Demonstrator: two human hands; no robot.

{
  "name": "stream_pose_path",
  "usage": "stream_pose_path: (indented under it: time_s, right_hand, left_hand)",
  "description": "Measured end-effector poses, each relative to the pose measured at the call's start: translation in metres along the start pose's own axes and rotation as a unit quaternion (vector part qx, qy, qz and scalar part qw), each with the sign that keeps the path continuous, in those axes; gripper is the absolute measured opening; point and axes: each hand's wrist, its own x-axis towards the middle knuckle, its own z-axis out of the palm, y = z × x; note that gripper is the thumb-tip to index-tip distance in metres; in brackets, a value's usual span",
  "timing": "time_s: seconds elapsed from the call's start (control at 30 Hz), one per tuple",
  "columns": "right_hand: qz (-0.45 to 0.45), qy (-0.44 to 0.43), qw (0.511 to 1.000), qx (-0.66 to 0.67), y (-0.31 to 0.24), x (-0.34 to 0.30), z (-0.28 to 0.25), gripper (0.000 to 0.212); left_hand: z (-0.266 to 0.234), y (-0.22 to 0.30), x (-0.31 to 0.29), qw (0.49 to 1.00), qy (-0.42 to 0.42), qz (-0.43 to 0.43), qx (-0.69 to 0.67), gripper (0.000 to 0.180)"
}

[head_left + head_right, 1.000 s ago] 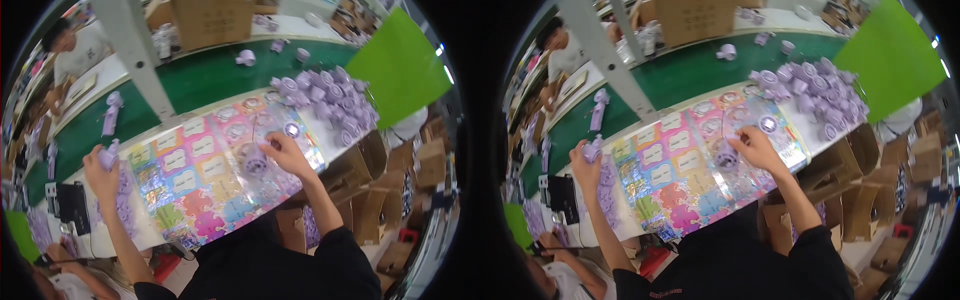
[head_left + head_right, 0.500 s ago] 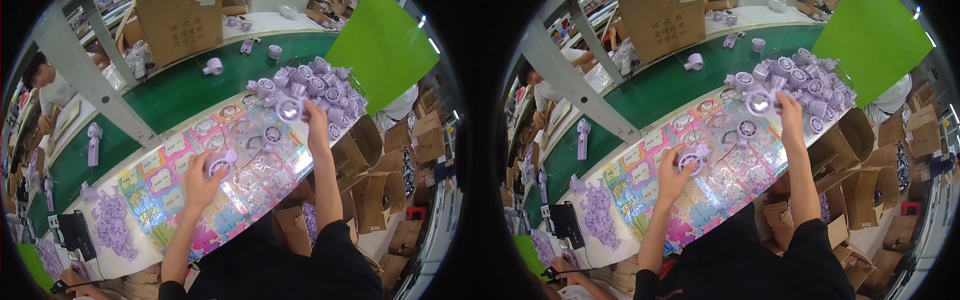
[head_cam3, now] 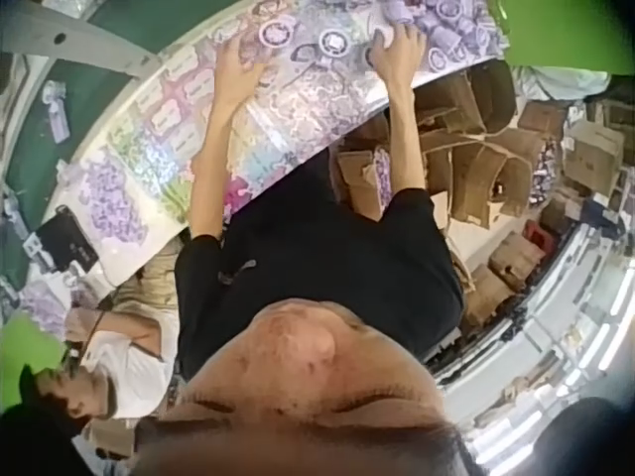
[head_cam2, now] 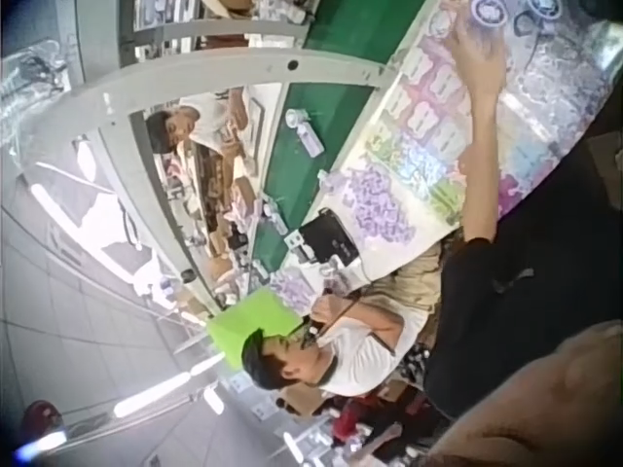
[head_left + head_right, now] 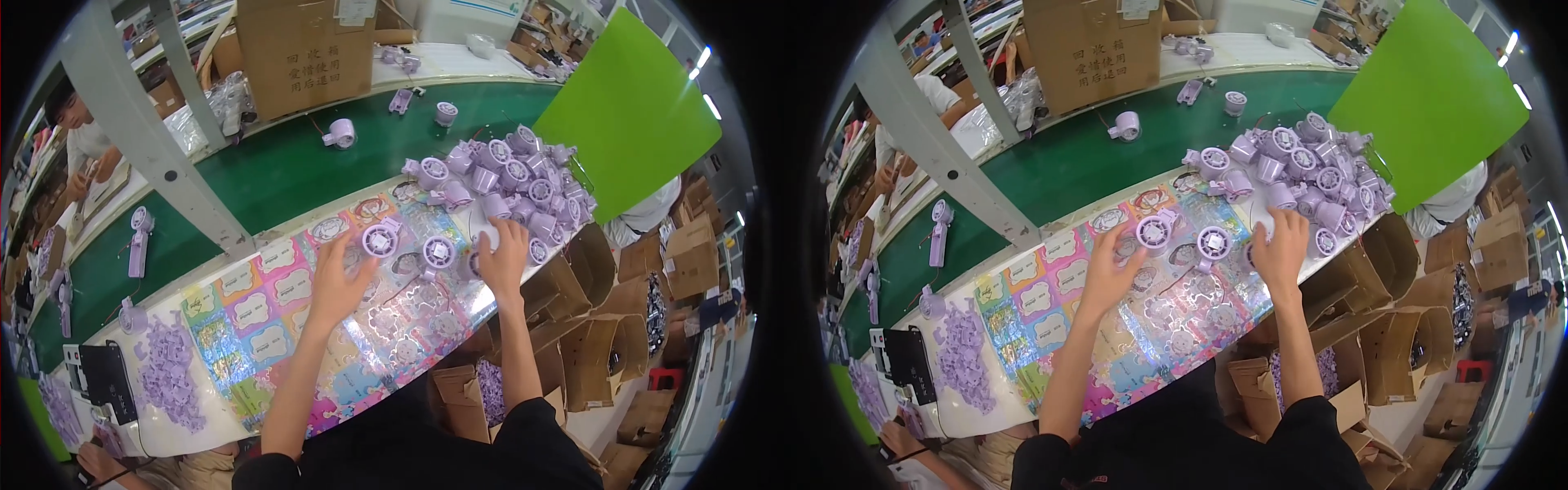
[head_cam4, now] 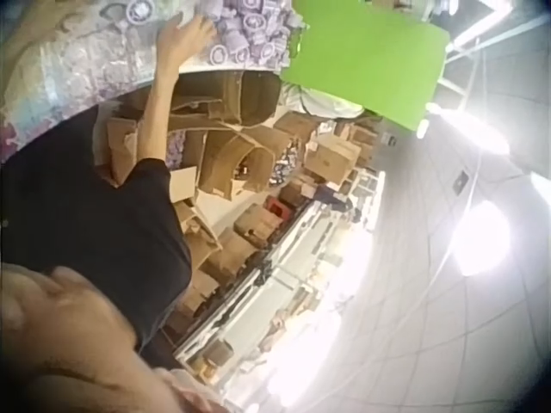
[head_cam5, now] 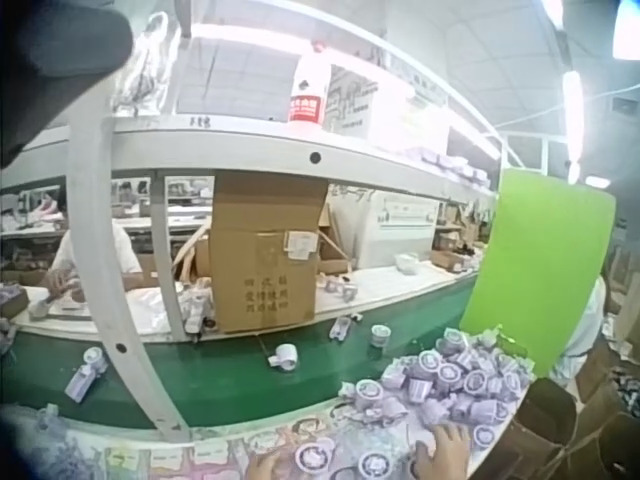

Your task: The person assembles portable fans by attaching plastic components to fan head units and fitting them into plastic handles by hand, placing the assembled parts onto the table and conveyor belt.

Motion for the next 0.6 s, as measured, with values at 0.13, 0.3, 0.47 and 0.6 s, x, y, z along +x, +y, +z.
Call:
stream_pose_path:
  time_s: [0.13,0.3,0.47,0.6]
  right_hand:
    - [-0.168,-0.229,0.954,0.094,-0.051,0.004,-0.009,0.065]
    - [-0.16,-0.345,0.918,0.112,-0.055,0.003,0.017,0.055]
    - [-0.186,-0.408,0.88,0.154,-0.091,-0.008,-0.025,0.061]
    - [-0.215,-0.536,0.751,0.32,-0.185,-0.025,-0.054,0.073]
  left_hand:
    - [-0.029,0.01,-0.054,0.998,-0.001,-0.038,-0.052,0.044]
    - [-0.052,0.008,-0.085,0.989,-0.042,-0.034,-0.137,0.032]
    - [-0.059,0.021,-0.09,0.99,-0.051,0.03,-0.125,0.054]
    - [-0.065,0.002,-0.111,0.912,-0.167,-0.081,-0.365,0.064]
